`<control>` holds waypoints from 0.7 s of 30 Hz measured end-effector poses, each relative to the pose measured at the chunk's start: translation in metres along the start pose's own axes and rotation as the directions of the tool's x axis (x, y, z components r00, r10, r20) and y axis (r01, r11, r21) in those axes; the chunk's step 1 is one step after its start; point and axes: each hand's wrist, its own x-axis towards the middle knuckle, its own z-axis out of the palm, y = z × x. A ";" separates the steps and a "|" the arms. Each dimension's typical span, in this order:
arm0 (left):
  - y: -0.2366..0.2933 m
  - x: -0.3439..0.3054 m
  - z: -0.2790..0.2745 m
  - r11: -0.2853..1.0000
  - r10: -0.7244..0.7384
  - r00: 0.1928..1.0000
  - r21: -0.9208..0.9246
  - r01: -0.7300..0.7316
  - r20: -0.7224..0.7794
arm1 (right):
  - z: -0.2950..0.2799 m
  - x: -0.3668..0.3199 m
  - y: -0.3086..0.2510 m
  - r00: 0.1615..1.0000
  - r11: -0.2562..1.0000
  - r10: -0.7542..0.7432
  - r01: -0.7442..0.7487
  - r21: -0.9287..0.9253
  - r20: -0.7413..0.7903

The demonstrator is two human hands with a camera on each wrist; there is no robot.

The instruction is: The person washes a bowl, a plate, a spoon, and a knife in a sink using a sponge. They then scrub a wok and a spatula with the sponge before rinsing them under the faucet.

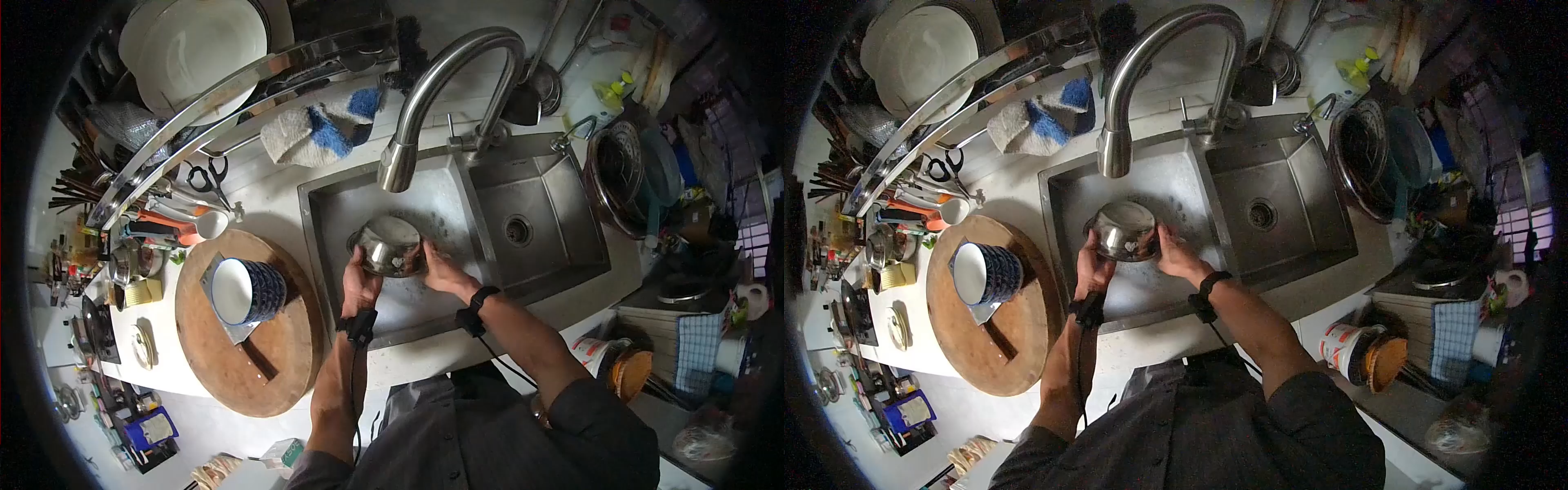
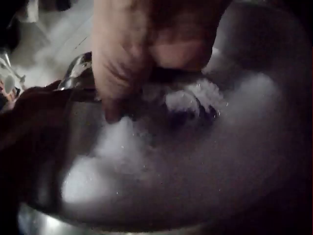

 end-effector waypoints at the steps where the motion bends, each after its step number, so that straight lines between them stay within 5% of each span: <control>1: -0.007 0.001 -0.001 1.000 0.000 1.000 -0.023 0.000 0.000 | -0.001 -0.010 -0.014 0.991 0.997 -0.020 0.010 -0.079 -0.132; 3: -0.001 0.009 0.037 0.999 0.032 0.997 0.031 -0.030 -0.068 | -0.018 0.011 -0.043 0.953 0.986 -0.095 0.050 -0.160 -0.288; 5: -0.018 0.011 0.030 0.993 -0.014 1.000 0.117 0.015 -0.002 | -0.035 0.002 -0.053 0.989 0.962 0.106 -0.128 -0.241 -0.105; 6: -0.015 0.011 0.026 0.947 -0.063 0.997 0.318 0.046 0.045 | -0.027 0.010 -0.042 0.974 0.935 0.185 -0.215 -0.281 -0.130; 9: -0.014 -0.005 0.030 0.842 -0.261 0.965 0.495 0.214 0.026 | -0.017 0.010 -0.010 0.955 0.921 0.139 -0.222 -0.320 -0.263; 11: -0.018 -0.004 0.014 0.830 -0.259 0.966 0.512 0.223 -0.001 | -0.014 0.019 0.006 0.916 0.884 0.267 -0.356 -0.302 -0.299; 13: -0.016 -0.005 -0.005 0.759 -0.178 0.981 0.623 0.189 -0.081 | -0.031 0.018 0.004 0.881 0.861 0.474 -0.465 -0.207 -0.006; 14: -0.012 -0.008 -0.017 0.760 -0.175 0.981 0.622 0.188 -0.082 | -0.039 0.010 -0.005 0.804 0.804 0.595 -0.594 0.009 -0.018; 17: -0.003 0.000 -0.048 0.723 -0.110 0.990 0.676 0.141 -0.089 | -0.021 0.016 0.051 0.801 0.798 0.591 -0.598 0.080 0.093; 18: -0.002 0.007 -0.054 0.660 -0.119 0.972 0.716 0.229 -0.201 | -0.005 0.017 0.109 0.889 0.907 0.420 -0.420 -0.041 0.180; 19: -0.002 0.016 -0.063 0.594 -0.118 0.944 0.739 0.317 -0.309 | -0.006 0.014 0.103 0.890 0.907 0.419 -0.418 -0.046 0.180; 20: -0.003 0.030 -0.089 0.598 -0.116 0.944 0.738 0.314 -0.307 | -0.011 0.010 0.086 0.851 0.855 0.497 -0.514 0.075 0.171; 21: -0.005 0.044 -0.127 0.367 -0.090 0.993 0.924 0.107 -0.080 | -0.016 0.006 0.067 0.803 0.779 0.570 -0.595 0.197 0.172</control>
